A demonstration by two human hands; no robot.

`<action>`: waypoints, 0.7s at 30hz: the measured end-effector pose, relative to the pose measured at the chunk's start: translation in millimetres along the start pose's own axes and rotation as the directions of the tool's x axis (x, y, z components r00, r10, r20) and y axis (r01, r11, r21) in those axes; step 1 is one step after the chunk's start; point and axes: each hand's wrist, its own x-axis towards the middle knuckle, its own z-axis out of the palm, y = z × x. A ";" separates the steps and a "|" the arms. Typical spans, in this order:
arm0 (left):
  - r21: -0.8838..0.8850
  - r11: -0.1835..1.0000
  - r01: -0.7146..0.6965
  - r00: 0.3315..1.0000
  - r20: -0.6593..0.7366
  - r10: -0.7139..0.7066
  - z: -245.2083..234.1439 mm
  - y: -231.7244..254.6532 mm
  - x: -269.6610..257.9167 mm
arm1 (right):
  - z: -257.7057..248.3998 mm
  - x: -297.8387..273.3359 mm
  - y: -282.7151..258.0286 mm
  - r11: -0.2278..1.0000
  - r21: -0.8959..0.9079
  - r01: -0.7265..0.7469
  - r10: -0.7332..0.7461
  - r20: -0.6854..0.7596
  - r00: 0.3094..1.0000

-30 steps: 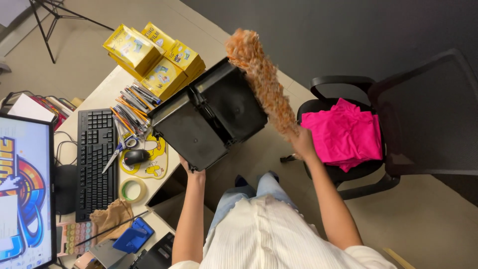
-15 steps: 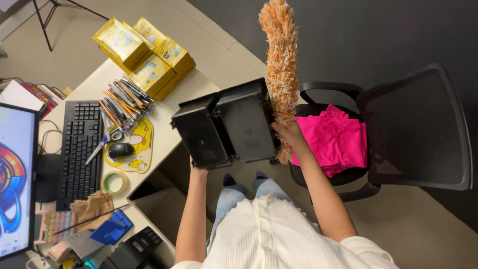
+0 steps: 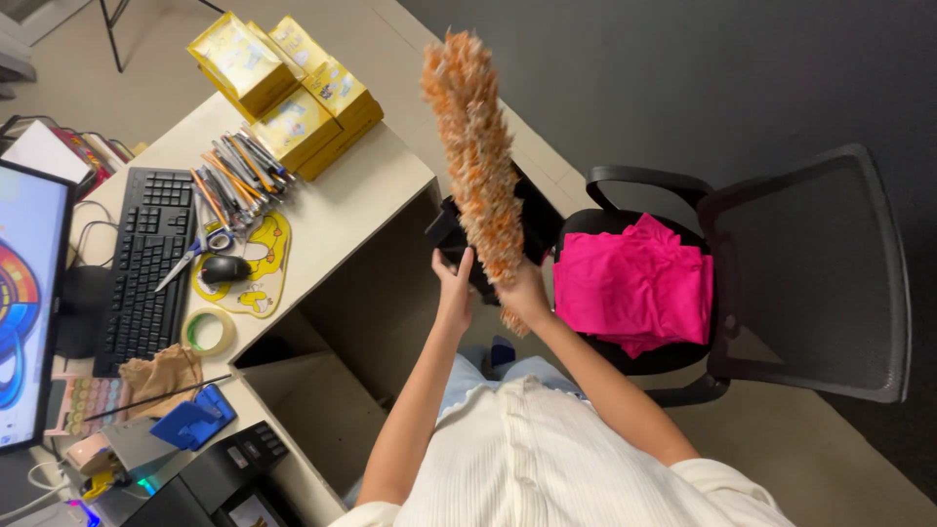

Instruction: The person organizes pens and pencils in a black desk organizer, then uses a duster to clean the organizer's compartments. They then wipe the pens and pencils with a cloth before placing them back into the organizer.

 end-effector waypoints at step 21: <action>-0.128 0.944 -0.304 0.949 -0.123 0.289 -58.7 22.1 76.5 | -62.1 -6.1 5.7 0.921 -0.144 0.361 -0.259 0.463 0.847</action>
